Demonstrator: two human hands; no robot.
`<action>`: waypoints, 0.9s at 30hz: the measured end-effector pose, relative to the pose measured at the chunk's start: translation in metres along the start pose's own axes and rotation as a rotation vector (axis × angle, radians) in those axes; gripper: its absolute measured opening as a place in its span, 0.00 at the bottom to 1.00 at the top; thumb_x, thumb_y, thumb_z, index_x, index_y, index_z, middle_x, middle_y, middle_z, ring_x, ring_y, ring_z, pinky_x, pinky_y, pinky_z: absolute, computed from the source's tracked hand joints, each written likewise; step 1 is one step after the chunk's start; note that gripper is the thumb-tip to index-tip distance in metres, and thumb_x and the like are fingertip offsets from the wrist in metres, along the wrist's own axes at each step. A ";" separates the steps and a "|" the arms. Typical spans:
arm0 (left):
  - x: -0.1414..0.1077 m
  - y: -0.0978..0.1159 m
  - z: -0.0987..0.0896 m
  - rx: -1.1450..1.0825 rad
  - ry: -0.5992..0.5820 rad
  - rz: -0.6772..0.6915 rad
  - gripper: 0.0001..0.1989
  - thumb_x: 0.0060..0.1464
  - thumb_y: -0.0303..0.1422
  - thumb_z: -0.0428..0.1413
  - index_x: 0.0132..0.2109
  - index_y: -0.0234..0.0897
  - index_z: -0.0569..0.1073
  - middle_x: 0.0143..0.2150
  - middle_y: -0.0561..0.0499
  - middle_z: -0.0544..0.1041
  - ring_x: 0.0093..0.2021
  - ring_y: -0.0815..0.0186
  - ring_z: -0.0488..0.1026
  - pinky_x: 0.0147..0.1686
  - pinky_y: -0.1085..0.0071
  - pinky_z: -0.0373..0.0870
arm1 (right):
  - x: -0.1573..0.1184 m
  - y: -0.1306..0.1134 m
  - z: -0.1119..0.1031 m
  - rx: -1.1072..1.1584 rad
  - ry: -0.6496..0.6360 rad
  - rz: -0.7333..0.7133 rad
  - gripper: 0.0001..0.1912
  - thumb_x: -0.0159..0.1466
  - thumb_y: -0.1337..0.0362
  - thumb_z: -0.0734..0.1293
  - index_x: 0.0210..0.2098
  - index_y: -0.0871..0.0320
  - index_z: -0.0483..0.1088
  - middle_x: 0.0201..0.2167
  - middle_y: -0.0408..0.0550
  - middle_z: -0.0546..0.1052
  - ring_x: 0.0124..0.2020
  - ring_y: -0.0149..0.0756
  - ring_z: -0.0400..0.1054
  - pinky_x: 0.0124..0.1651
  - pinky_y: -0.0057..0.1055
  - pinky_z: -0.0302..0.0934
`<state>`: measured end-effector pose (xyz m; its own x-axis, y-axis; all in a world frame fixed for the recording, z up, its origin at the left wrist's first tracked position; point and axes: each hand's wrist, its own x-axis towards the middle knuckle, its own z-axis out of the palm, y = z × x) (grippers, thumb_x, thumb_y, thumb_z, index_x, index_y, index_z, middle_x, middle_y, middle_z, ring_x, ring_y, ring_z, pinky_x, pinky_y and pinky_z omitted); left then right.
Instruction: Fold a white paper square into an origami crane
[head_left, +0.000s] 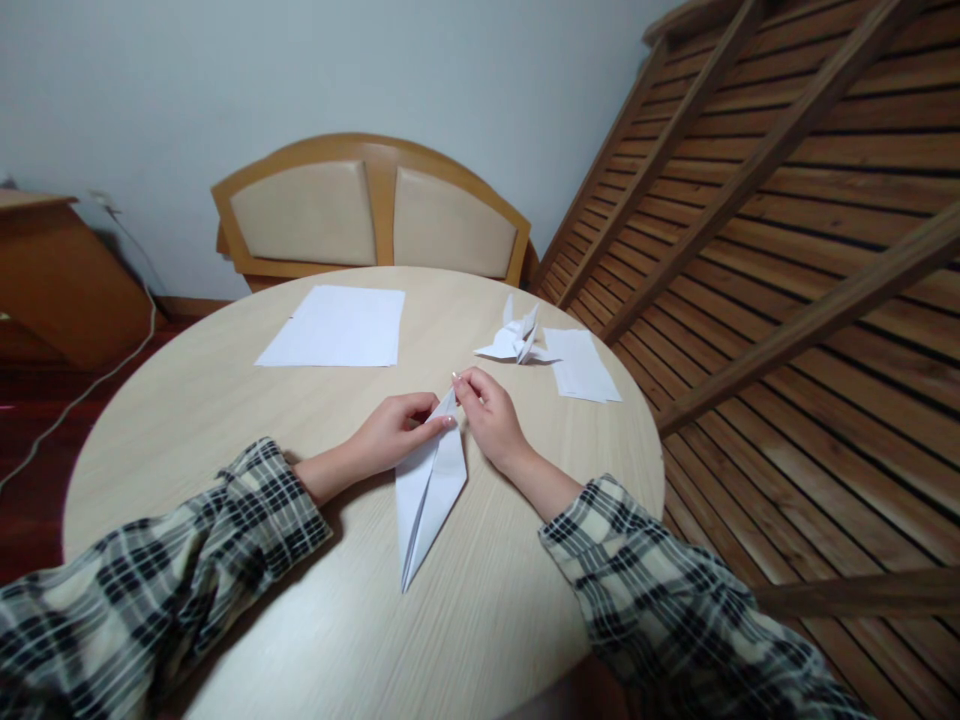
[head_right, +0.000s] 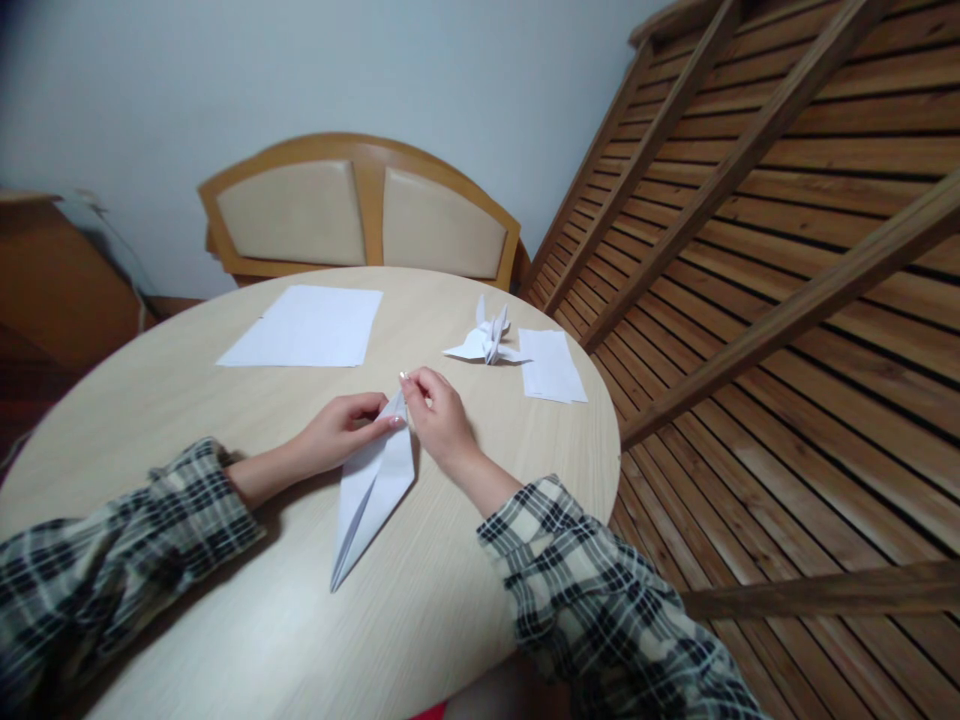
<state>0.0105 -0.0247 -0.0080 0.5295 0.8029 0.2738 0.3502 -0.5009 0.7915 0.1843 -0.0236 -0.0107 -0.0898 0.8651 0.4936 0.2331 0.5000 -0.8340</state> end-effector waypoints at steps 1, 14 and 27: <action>0.000 0.000 0.000 0.004 -0.001 0.001 0.19 0.60 0.46 0.53 0.29 0.36 0.68 0.26 0.54 0.67 0.29 0.68 0.64 0.30 0.71 0.61 | -0.001 -0.001 0.000 -0.023 -0.004 -0.012 0.16 0.70 0.53 0.61 0.28 0.53 0.62 0.27 0.42 0.66 0.33 0.36 0.62 0.39 0.35 0.57; 0.000 0.003 0.000 0.003 0.002 0.005 0.18 0.60 0.46 0.53 0.29 0.37 0.68 0.26 0.54 0.67 0.29 0.67 0.64 0.30 0.72 0.61 | -0.002 0.003 0.004 0.030 -0.017 0.081 0.20 0.71 0.47 0.57 0.28 0.52 0.61 0.26 0.42 0.66 0.31 0.36 0.63 0.38 0.35 0.58; 0.008 -0.003 -0.015 -0.039 0.288 -0.019 0.18 0.58 0.44 0.56 0.27 0.39 0.64 0.25 0.56 0.63 0.27 0.69 0.59 0.28 0.71 0.58 | -0.001 0.005 -0.005 -0.080 -0.248 -0.002 0.14 0.69 0.55 0.62 0.29 0.53 0.65 0.29 0.42 0.69 0.34 0.36 0.63 0.39 0.35 0.58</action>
<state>0.0019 -0.0121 -0.0003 0.2804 0.8733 0.3985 0.3249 -0.4770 0.8167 0.1904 -0.0220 -0.0135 -0.3224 0.8524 0.4117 0.3075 0.5057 -0.8061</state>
